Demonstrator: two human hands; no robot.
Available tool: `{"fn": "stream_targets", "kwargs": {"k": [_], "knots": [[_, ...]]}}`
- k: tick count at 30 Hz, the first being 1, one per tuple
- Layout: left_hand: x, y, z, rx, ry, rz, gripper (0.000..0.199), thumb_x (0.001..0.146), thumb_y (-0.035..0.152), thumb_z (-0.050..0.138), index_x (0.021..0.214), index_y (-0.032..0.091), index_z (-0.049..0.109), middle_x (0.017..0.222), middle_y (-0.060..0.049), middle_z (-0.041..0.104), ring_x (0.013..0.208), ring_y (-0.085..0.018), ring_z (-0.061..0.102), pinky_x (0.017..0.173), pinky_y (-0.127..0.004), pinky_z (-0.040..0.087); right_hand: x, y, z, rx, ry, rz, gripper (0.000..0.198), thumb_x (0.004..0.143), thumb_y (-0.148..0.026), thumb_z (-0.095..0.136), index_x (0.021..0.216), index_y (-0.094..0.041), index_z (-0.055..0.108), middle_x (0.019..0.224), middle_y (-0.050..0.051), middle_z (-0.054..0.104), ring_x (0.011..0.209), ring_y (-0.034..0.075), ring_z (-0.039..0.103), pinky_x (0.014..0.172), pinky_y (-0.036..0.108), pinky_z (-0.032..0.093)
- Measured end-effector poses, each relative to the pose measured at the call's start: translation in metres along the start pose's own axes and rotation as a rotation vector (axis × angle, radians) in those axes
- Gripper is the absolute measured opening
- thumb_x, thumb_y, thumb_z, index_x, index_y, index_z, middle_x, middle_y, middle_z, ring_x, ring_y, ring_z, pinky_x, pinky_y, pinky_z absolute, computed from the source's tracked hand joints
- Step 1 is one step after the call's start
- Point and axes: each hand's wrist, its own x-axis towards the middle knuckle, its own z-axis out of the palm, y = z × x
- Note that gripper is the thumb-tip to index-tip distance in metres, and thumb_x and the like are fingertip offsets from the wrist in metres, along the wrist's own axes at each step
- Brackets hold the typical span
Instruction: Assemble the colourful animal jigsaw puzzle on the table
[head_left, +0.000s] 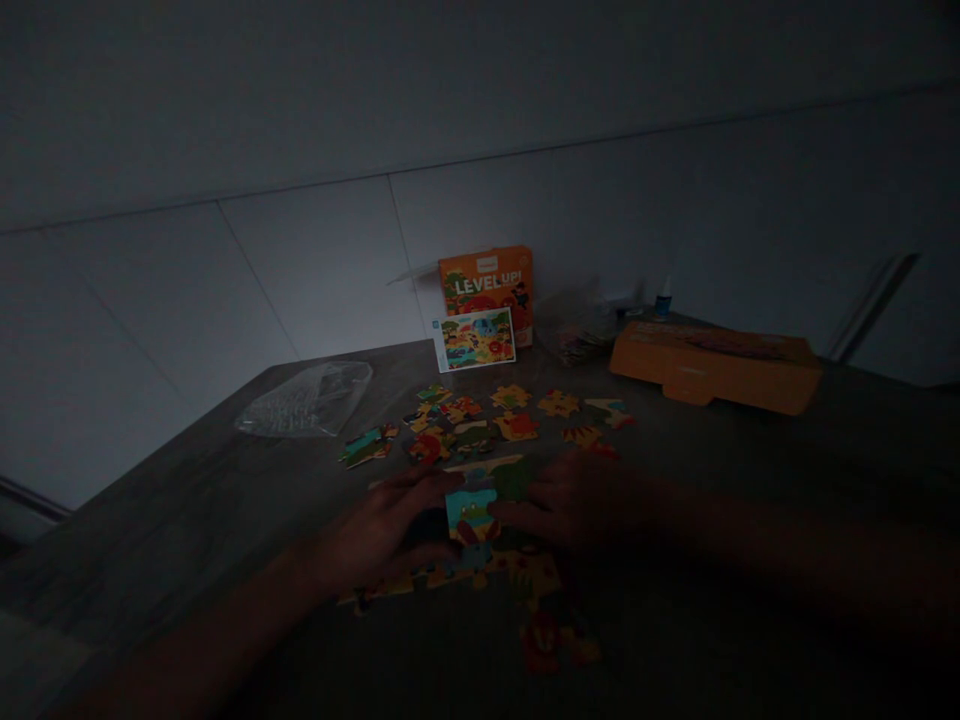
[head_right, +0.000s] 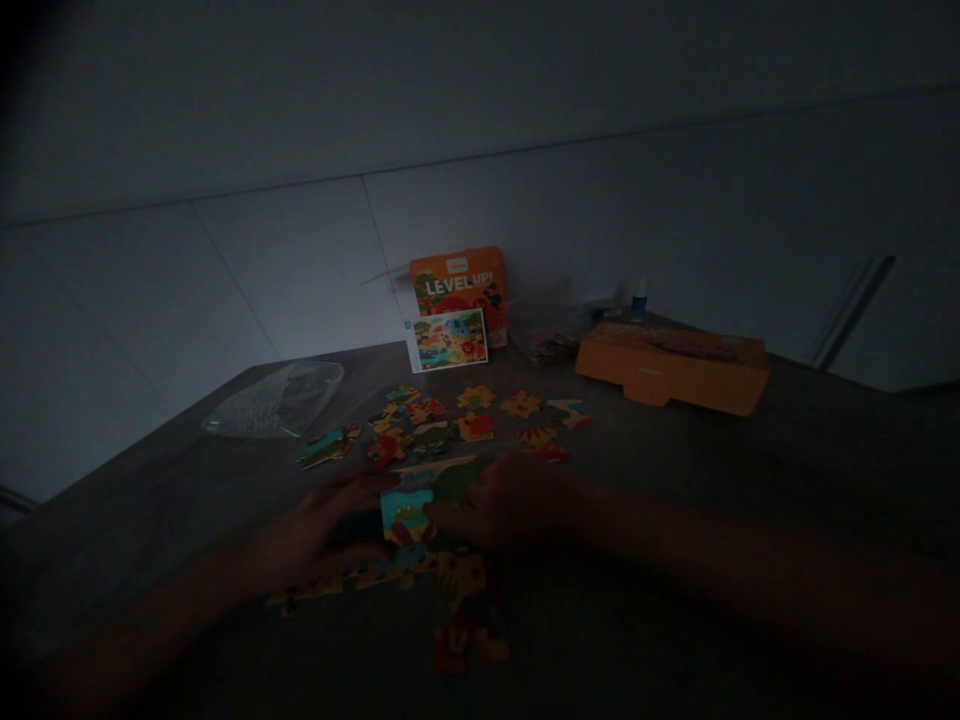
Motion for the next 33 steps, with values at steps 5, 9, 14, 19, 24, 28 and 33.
{"fn": "stream_targets", "kwargs": {"k": [5,9,14,19,24,28,33], "knots": [[0.000,0.001,0.000,-0.002,-0.001,-0.008,0.058,0.098,0.051,0.061,0.145,0.024,0.042,0.133,-0.014,0.067,0.120,-0.029,0.067,0.094,-0.044,0.062,0.001,0.000,-0.001,0.024,-0.026,-0.004,0.024,0.102,-0.022,0.050,0.125,-0.017,0.055,0.072,0.000,0.067,0.054,0.016,0.057,0.048,0.028,0.023],[0.001,0.002,0.000,-0.007,-0.019,-0.011,0.058,0.098,0.047,0.062,0.147,0.025,0.039,0.135,-0.014,0.066,0.123,-0.030,0.066,0.097,-0.044,0.061,0.006,-0.006,-0.006,0.043,-0.052,0.045,0.014,0.100,-0.019,0.053,0.112,-0.018,0.059,0.071,0.000,0.067,0.053,0.014,0.054,0.049,0.027,0.020],[0.006,0.005,0.001,0.005,-0.002,0.010,0.061,0.101,0.042,0.060,0.153,0.026,0.032,0.140,-0.014,0.062,0.125,-0.028,0.065,0.098,-0.043,0.060,0.013,-0.016,-0.014,0.013,-0.034,0.102,0.009,0.097,-0.020,0.058,0.105,-0.019,0.059,0.075,0.001,0.068,0.056,0.015,0.056,0.050,0.029,0.016],[0.008,0.006,0.001,0.005,-0.022,0.005,0.063,0.100,0.041,0.062,0.153,0.025,0.031,0.141,-0.015,0.062,0.124,-0.029,0.065,0.097,-0.043,0.060,0.011,-0.016,-0.011,-0.005,0.015,0.117,0.009,0.098,-0.022,0.058,0.107,-0.020,0.060,0.074,0.001,0.067,0.056,0.016,0.056,0.050,0.030,0.015],[0.005,0.004,0.001,0.034,-0.042,-0.022,0.067,0.097,0.044,0.065,0.152,0.026,0.031,0.142,-0.016,0.060,0.126,-0.031,0.064,0.097,-0.047,0.060,0.009,-0.014,-0.007,0.016,0.016,0.127,0.009,0.099,-0.021,0.057,0.106,-0.019,0.062,0.074,0.001,0.067,0.058,0.017,0.057,0.051,0.029,0.022],[0.006,0.005,0.000,0.023,-0.033,-0.035,0.067,0.096,0.044,0.067,0.151,0.026,0.033,0.141,-0.016,0.061,0.126,-0.031,0.063,0.097,-0.047,0.060,0.010,-0.013,-0.008,0.017,-0.007,0.132,0.014,0.098,-0.021,0.057,0.110,-0.018,0.064,0.074,0.002,0.068,0.058,0.017,0.057,0.050,0.028,0.023],[0.007,0.004,0.001,0.031,-0.020,-0.020,0.065,0.097,0.045,0.065,0.151,0.025,0.035,0.140,-0.015,0.062,0.126,-0.031,0.064,0.097,-0.047,0.060,0.010,-0.012,-0.007,0.051,-0.042,0.133,0.016,0.096,-0.022,0.059,0.111,-0.018,0.064,0.074,0.002,0.069,0.056,0.015,0.055,0.050,0.027,0.021]]}}
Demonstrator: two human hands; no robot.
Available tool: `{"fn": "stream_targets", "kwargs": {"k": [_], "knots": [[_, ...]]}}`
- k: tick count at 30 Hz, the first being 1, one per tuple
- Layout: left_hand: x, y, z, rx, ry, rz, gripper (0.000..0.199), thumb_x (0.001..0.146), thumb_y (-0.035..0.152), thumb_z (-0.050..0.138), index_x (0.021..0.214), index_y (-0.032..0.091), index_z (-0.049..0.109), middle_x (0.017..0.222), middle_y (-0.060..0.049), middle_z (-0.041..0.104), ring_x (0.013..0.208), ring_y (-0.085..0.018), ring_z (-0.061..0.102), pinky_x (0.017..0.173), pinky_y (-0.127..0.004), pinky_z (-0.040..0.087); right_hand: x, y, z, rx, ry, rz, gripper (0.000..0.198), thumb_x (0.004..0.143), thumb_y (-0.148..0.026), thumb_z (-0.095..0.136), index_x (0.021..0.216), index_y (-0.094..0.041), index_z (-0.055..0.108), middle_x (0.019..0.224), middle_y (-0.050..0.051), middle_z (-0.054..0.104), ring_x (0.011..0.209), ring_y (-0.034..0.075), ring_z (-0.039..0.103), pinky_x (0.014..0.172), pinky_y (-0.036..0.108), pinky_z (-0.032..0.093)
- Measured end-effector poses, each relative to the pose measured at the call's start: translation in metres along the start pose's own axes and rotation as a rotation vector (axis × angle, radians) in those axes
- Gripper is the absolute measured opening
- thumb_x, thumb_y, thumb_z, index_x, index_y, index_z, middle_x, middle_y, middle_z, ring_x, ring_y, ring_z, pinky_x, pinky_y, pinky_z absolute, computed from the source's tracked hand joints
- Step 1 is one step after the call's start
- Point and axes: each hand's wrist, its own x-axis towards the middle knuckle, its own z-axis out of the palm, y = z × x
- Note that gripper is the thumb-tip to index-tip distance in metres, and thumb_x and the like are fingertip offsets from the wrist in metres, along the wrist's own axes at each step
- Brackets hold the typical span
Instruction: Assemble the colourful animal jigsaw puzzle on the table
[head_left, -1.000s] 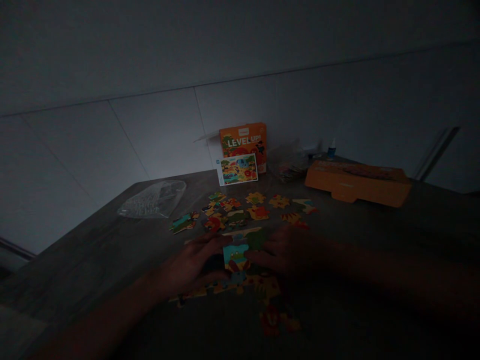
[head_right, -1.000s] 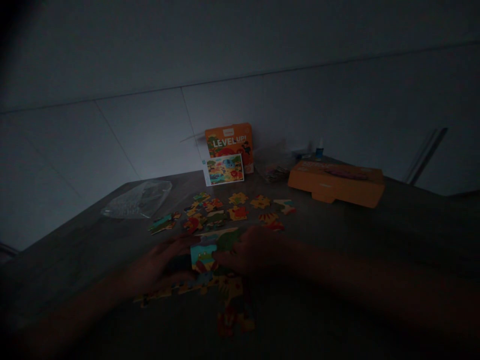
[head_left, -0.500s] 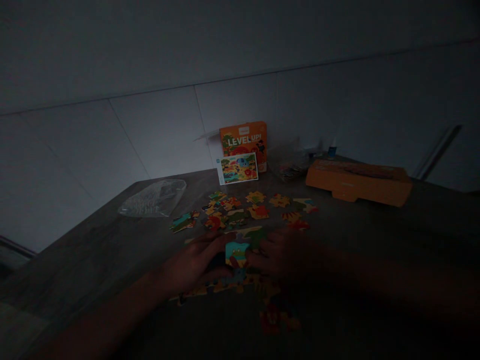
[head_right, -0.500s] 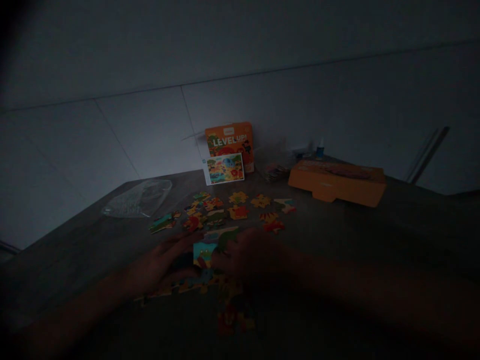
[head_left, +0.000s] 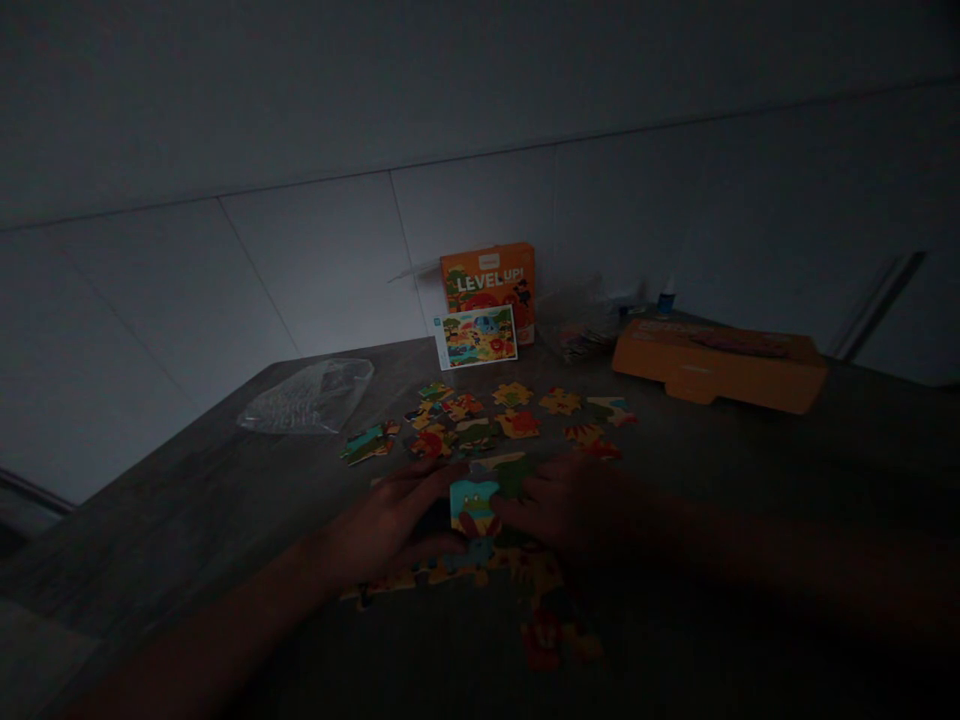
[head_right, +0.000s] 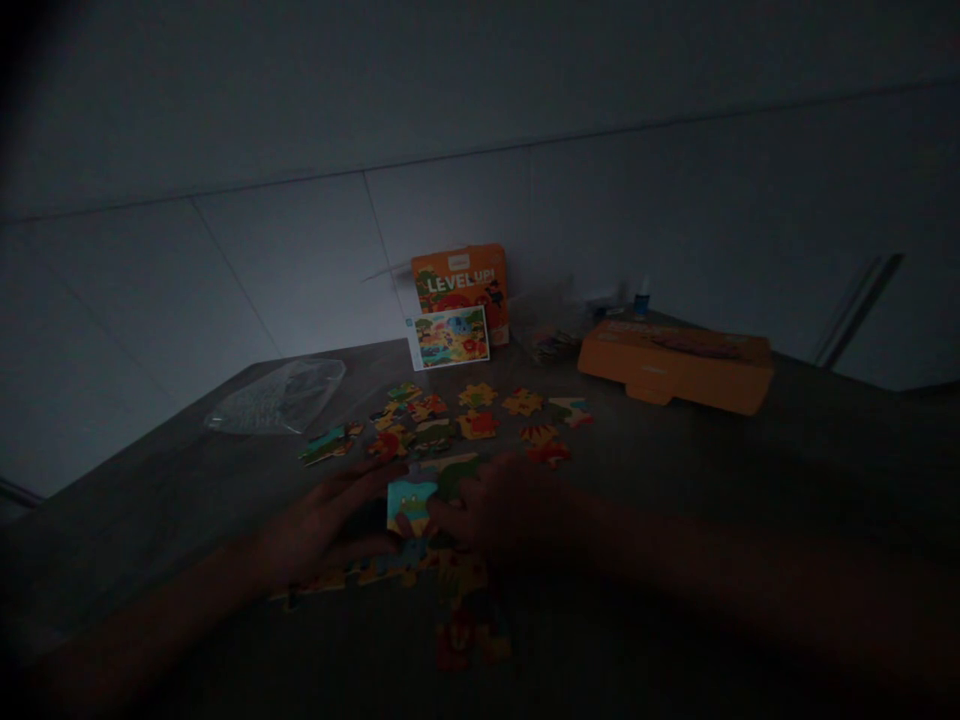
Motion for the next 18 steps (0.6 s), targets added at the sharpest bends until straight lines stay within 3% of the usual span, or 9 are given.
{"fn": "stream_targets", "kwargs": {"k": [12,18], "knots": [[0.0022,-0.0001,-0.0014,0.053,0.020,0.011,0.060,0.096,0.047,0.066,0.146,0.021,0.044,0.132,-0.015,0.066,0.122,-0.030,0.065,0.098,-0.045,0.059,0.0016,0.0003,-0.0033,0.024,-0.057,0.020,0.020,0.094,-0.024,0.064,0.113,-0.018,0.063,0.075,0.003,0.070,0.056,0.014,0.055,0.051,0.028,0.015],[0.0088,-0.0015,-0.0017,0.097,0.092,0.099,0.055,0.095,0.052,0.064,0.134,0.015,0.054,0.121,-0.017,0.069,0.113,-0.030,0.066,0.094,-0.045,0.059,0.0011,0.0005,-0.0009,0.032,-0.026,0.011,0.011,0.096,-0.022,0.059,0.105,-0.017,0.062,0.073,0.002,0.069,0.054,0.013,0.053,0.050,0.029,0.015]]}}
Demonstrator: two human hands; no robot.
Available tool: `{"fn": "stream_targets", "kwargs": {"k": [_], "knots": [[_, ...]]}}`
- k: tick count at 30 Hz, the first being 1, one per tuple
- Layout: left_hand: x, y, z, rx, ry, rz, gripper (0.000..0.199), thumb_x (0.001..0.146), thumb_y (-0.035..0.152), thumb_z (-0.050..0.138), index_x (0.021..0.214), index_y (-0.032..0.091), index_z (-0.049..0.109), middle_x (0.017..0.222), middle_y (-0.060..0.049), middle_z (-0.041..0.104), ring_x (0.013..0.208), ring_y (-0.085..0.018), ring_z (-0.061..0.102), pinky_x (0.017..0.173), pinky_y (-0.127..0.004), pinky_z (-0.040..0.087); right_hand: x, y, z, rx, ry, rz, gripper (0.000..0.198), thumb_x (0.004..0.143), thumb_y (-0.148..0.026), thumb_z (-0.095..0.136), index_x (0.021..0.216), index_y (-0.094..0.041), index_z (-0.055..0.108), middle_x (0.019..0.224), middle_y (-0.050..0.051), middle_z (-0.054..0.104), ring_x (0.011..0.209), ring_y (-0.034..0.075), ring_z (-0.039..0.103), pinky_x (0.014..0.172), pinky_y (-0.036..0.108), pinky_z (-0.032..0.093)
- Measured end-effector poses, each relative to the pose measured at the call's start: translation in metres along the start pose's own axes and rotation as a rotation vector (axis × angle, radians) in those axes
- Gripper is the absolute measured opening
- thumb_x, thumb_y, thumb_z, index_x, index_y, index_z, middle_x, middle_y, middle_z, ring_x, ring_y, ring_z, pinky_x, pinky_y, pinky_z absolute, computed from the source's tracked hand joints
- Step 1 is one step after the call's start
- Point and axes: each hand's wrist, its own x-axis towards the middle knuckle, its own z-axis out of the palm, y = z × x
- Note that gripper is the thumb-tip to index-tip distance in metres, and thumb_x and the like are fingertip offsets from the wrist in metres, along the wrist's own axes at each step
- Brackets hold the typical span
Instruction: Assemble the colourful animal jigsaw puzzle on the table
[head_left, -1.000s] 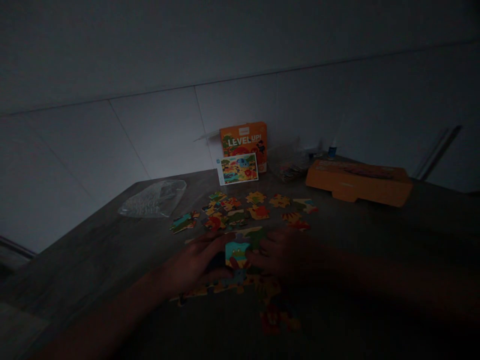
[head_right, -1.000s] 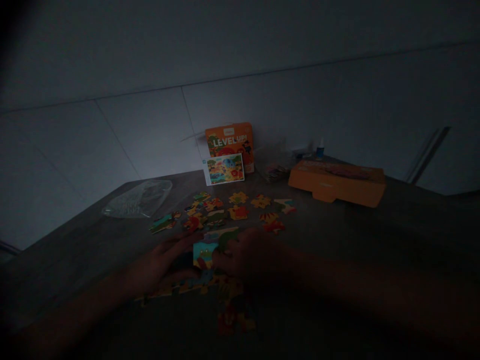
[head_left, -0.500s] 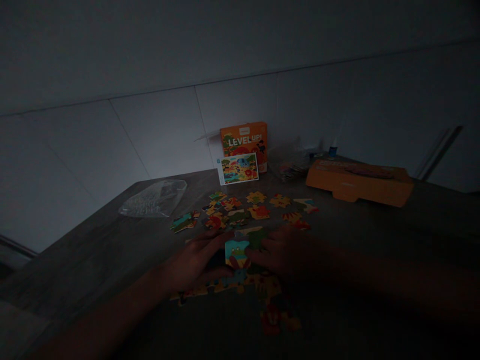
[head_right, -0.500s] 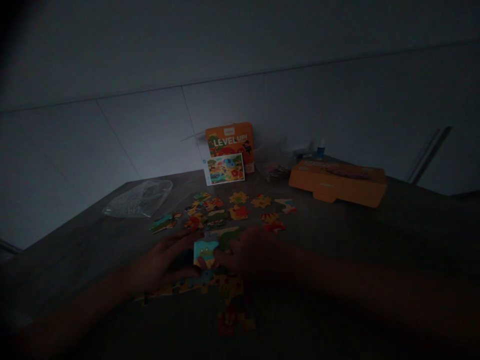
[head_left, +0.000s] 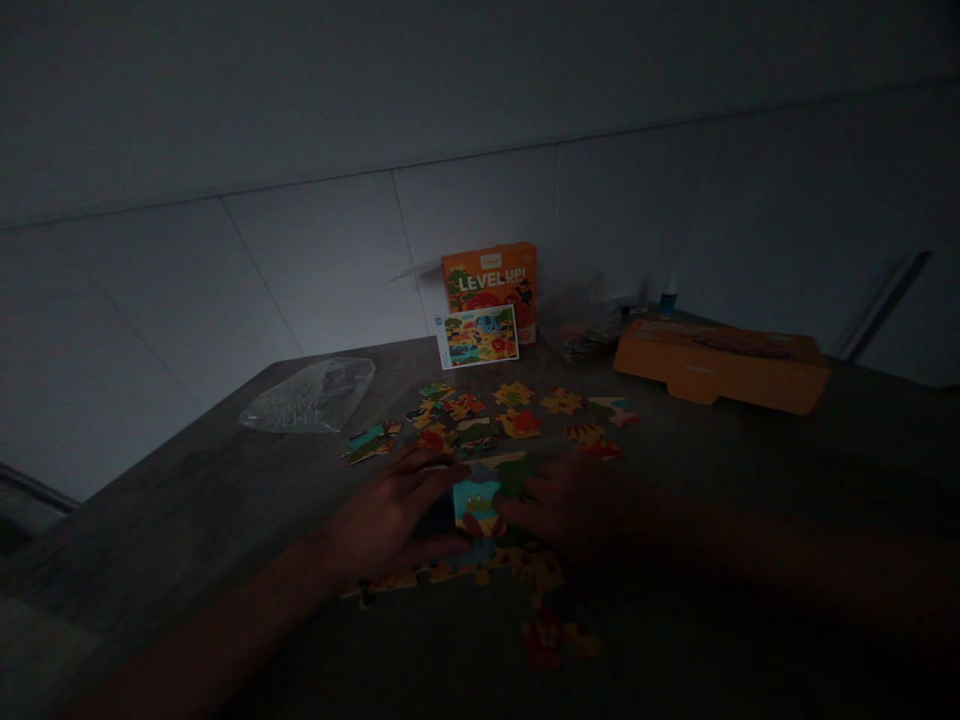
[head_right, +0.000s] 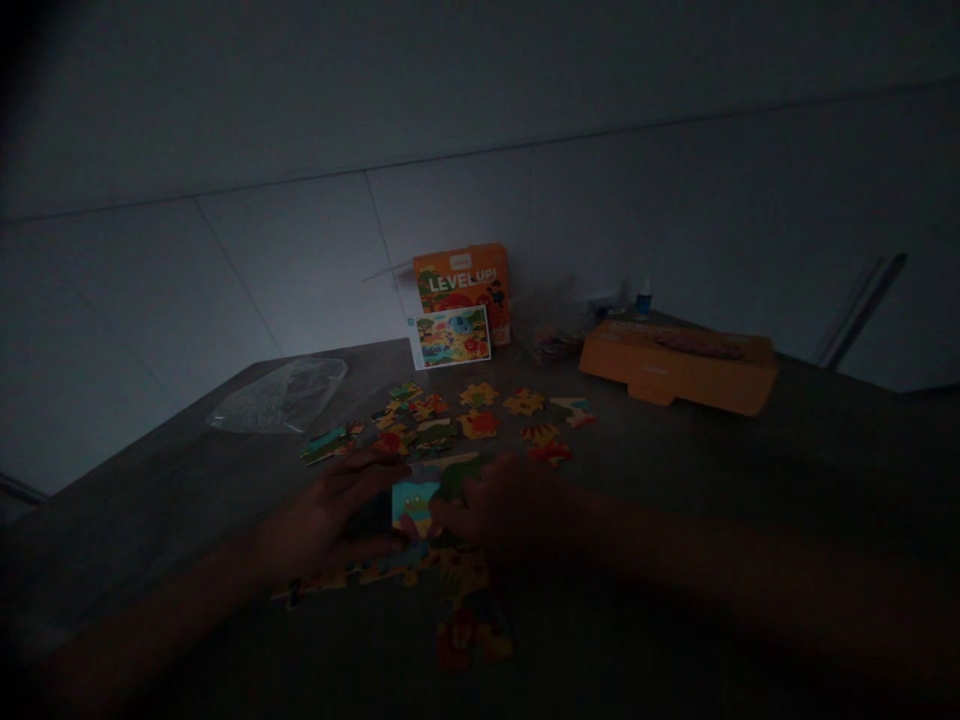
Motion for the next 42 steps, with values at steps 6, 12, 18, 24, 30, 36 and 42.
{"fn": "stream_targets", "kwargs": {"k": [6,12,18,24,30,36,42], "knots": [[0.000,-0.009,-0.012,0.052,0.033,0.067,0.052,0.088,0.050,0.072,0.123,0.014,0.063,0.110,-0.016,0.071,0.109,-0.033,0.066,0.092,-0.050,0.056,-0.002,0.003,0.005,-0.048,0.102,-0.121,0.023,0.099,-0.019,0.052,0.121,-0.016,0.059,0.070,0.000,0.068,0.052,0.014,0.054,0.049,0.028,0.022],[0.000,-0.013,-0.025,0.085,0.035,0.120,0.039,0.091,0.046,0.068,0.116,0.016,0.066,0.108,-0.013,0.072,0.109,-0.030,0.065,0.096,-0.049,0.053,-0.004,0.004,0.008,-0.048,0.134,-0.115,0.025,0.101,-0.020,0.051,0.124,-0.016,0.060,0.068,0.000,0.067,0.051,0.013,0.053,0.049,0.027,0.024],[-0.006,-0.019,-0.024,0.035,0.046,0.071,0.038,0.098,0.041,0.061,0.128,0.017,0.058,0.112,-0.012,0.071,0.113,-0.029,0.062,0.096,-0.046,0.054,-0.005,0.004,0.005,-0.019,0.109,-0.094,0.030,0.102,-0.023,0.051,0.130,-0.018,0.057,0.071,0.000,0.067,0.054,0.014,0.054,0.050,0.027,0.027],[-0.002,-0.010,-0.025,0.055,-0.001,0.222,0.050,0.098,0.041,0.064,0.142,0.019,0.052,0.122,-0.013,0.068,0.117,-0.029,0.061,0.104,-0.049,0.049,-0.005,0.004,0.007,-0.009,0.092,-0.072,0.036,0.098,-0.025,0.056,0.133,-0.019,0.057,0.071,0.000,0.068,0.054,0.015,0.055,0.049,0.028,0.024],[0.000,-0.007,-0.021,0.007,0.048,0.249,0.051,0.098,0.050,0.061,0.136,0.015,0.058,0.119,-0.014,0.069,0.115,-0.028,0.062,0.102,-0.045,0.052,-0.005,0.004,0.008,-0.004,0.087,-0.082,0.031,0.099,-0.022,0.054,0.130,-0.018,0.057,0.071,0.000,0.067,0.054,0.014,0.054,0.050,0.027,0.023],[-0.004,-0.008,-0.013,0.045,0.061,0.195,0.055,0.097,0.047,0.065,0.142,0.017,0.055,0.132,-0.015,0.064,0.124,-0.030,0.058,0.103,-0.047,0.053,-0.004,0.004,0.002,0.012,0.103,-0.095,0.025,0.102,-0.022,0.049,0.124,-0.017,0.058,0.072,0.001,0.068,0.052,0.014,0.053,0.049,0.027,0.023],[-0.003,-0.003,-0.015,0.019,0.060,0.195,0.050,0.097,0.041,0.065,0.140,0.017,0.056,0.130,-0.016,0.063,0.122,-0.030,0.059,0.098,-0.048,0.056,-0.005,0.004,0.006,0.002,0.121,-0.102,0.028,0.102,-0.020,0.047,0.128,-0.019,0.057,0.071,0.000,0.067,0.053,0.014,0.052,0.050,0.027,0.025]]}}
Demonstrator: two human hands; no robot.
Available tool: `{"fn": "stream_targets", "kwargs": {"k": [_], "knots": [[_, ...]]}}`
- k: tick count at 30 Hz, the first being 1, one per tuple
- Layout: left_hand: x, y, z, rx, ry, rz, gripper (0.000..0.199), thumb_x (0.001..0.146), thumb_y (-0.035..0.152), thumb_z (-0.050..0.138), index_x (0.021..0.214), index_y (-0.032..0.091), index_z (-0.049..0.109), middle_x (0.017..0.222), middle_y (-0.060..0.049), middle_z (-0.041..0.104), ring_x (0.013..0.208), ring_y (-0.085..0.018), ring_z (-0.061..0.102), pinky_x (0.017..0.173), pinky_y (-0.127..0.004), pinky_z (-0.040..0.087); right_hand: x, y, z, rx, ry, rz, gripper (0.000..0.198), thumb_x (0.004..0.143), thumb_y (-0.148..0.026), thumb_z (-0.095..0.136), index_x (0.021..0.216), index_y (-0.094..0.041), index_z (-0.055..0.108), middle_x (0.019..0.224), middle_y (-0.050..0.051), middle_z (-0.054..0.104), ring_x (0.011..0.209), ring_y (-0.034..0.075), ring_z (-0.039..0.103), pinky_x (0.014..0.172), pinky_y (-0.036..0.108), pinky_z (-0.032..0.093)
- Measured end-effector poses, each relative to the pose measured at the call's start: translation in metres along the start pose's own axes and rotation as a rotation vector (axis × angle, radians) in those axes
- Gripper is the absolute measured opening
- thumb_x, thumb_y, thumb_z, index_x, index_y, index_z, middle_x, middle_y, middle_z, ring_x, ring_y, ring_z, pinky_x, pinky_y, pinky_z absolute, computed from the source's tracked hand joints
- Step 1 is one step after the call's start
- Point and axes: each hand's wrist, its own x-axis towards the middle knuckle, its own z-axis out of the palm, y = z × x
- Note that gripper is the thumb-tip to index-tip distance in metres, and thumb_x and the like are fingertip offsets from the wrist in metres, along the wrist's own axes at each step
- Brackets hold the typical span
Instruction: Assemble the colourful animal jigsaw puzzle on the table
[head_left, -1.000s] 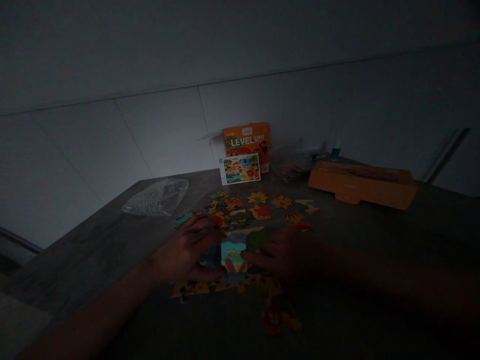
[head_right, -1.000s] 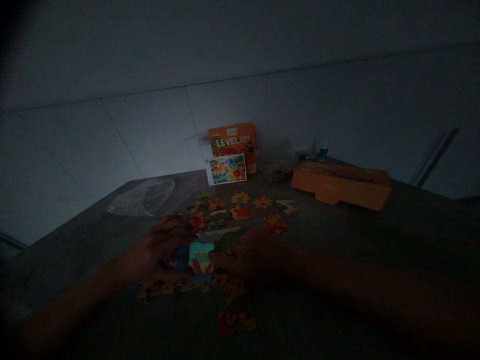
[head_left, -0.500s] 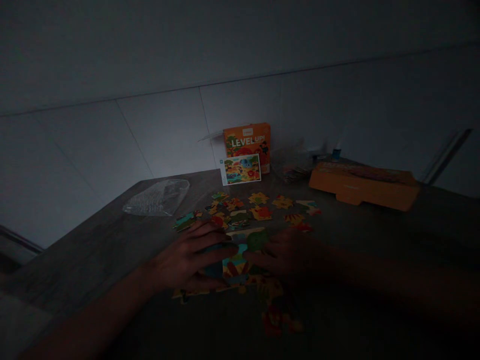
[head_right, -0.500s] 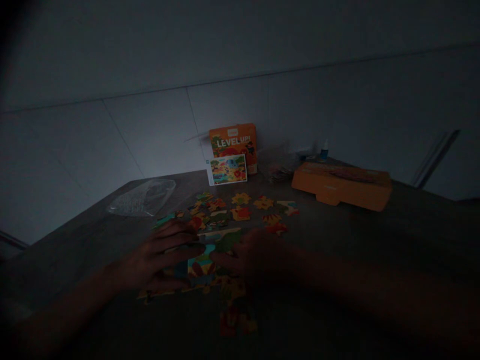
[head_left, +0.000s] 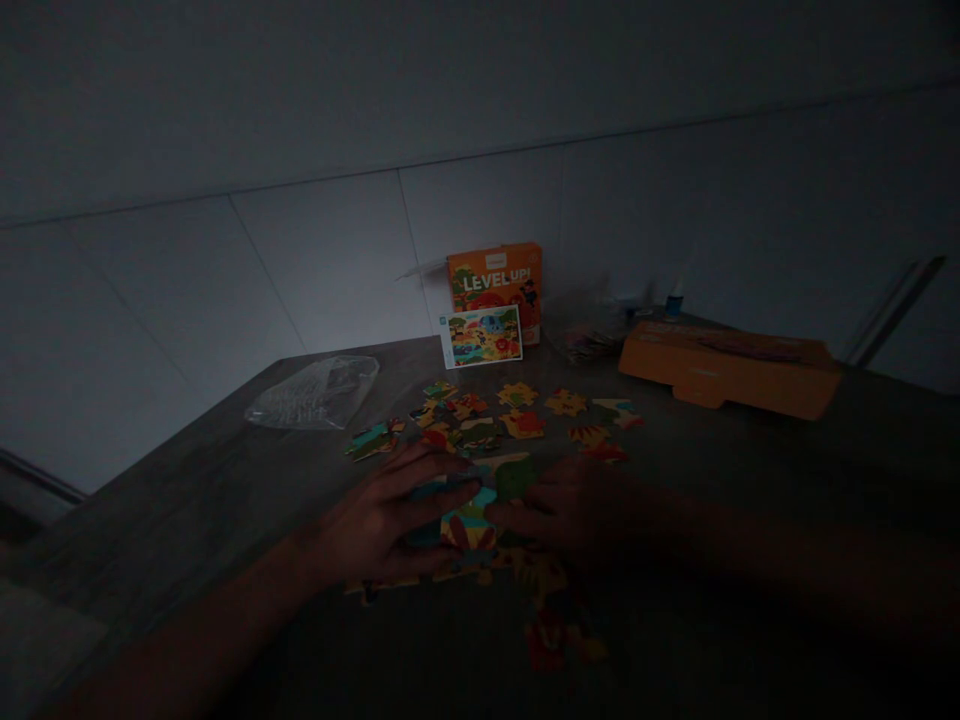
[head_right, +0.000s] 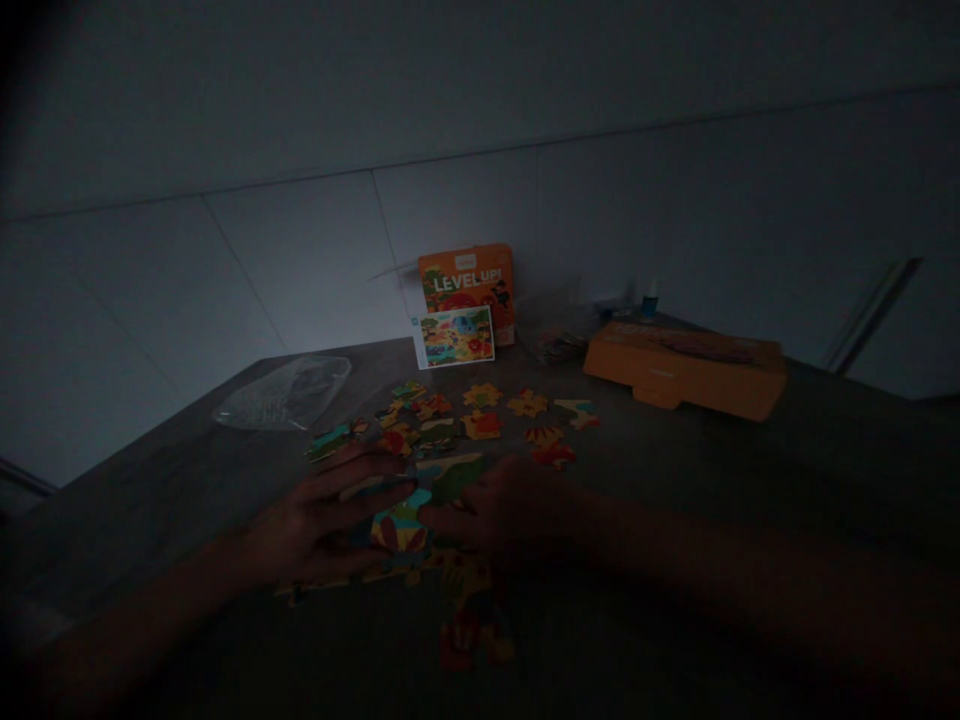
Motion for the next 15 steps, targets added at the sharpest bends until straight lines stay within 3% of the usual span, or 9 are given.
{"fn": "stream_targets", "kwargs": {"k": [5,15], "knots": [[0.0034,-0.0013,-0.0029,0.012,0.032,0.023,0.043,0.096,0.039,0.065,0.133,0.016,0.062,0.122,-0.014,0.067,0.114,-0.028,0.061,0.092,-0.045,0.057,-0.0002,0.0000,0.0026,0.003,-0.031,0.011,0.035,0.101,-0.024,0.051,0.135,-0.019,0.054,0.071,0.000,0.068,0.053,0.014,0.053,0.050,0.027,0.024],[0.0001,-0.0052,-0.0043,0.036,0.022,0.012,0.044,0.095,0.039,0.068,0.134,0.018,0.064,0.125,-0.013,0.067,0.114,-0.028,0.061,0.097,-0.045,0.053,0.0004,-0.0009,0.0012,0.009,-0.056,0.026,0.042,0.099,-0.025,0.055,0.140,-0.017,0.051,0.073,0.002,0.069,0.055,0.016,0.056,0.051,0.027,0.028]]}}
